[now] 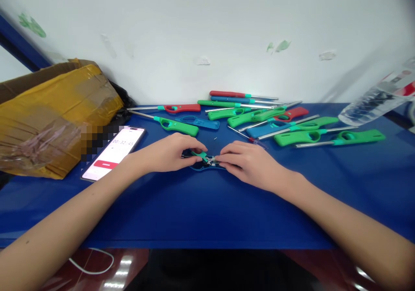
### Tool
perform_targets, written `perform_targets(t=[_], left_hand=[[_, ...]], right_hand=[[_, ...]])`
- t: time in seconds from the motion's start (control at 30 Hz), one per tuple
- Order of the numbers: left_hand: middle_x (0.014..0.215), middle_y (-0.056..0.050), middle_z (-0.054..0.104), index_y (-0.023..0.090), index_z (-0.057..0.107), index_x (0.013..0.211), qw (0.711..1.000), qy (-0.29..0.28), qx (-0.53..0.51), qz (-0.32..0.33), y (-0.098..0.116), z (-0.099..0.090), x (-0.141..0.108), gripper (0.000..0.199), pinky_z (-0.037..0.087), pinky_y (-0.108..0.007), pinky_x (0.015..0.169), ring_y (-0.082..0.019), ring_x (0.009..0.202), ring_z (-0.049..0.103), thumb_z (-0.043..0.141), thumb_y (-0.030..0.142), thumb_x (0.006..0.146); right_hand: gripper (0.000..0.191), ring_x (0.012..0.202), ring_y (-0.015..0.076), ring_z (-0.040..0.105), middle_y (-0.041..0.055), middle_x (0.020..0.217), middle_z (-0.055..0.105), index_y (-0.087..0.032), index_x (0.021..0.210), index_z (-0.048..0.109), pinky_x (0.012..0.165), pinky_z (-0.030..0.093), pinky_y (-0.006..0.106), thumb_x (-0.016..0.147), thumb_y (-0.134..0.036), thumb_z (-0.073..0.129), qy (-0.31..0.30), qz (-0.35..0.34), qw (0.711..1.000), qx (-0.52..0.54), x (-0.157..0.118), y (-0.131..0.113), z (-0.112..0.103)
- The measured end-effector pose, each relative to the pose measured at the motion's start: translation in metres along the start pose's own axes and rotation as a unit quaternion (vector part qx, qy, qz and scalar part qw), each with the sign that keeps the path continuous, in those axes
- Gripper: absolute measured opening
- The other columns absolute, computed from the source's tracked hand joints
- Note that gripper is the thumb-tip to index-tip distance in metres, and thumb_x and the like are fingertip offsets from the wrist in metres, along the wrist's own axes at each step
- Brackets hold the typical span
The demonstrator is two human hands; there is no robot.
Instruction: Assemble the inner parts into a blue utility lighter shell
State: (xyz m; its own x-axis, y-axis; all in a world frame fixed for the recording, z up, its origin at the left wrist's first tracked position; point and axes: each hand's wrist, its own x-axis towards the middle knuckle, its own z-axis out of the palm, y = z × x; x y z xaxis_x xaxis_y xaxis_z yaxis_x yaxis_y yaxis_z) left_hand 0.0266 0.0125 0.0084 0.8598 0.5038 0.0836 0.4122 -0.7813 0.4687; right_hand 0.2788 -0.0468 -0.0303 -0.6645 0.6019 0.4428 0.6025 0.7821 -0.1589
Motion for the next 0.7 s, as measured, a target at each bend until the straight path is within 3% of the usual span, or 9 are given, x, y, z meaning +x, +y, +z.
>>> perform_targets(t=[0.7], left_hand=[[0.097,-0.005,0.072,0.021,0.07,0.103,0.992,0.116,0.02,0.033,-0.005,0.018,-0.016,0.014,0.052,-0.029,0.081,-0.018,0.09,0.065,0.063,0.025,0.092]], right_hand=[[0.022,0.088,0.02,0.069,0.0089,0.102,0.073,-0.018,0.105,0.073,0.079,0.057,0.034,0.097,-0.023,0.052,-0.009,0.008,1.0,0.004,0.001,0.0,0.0]])
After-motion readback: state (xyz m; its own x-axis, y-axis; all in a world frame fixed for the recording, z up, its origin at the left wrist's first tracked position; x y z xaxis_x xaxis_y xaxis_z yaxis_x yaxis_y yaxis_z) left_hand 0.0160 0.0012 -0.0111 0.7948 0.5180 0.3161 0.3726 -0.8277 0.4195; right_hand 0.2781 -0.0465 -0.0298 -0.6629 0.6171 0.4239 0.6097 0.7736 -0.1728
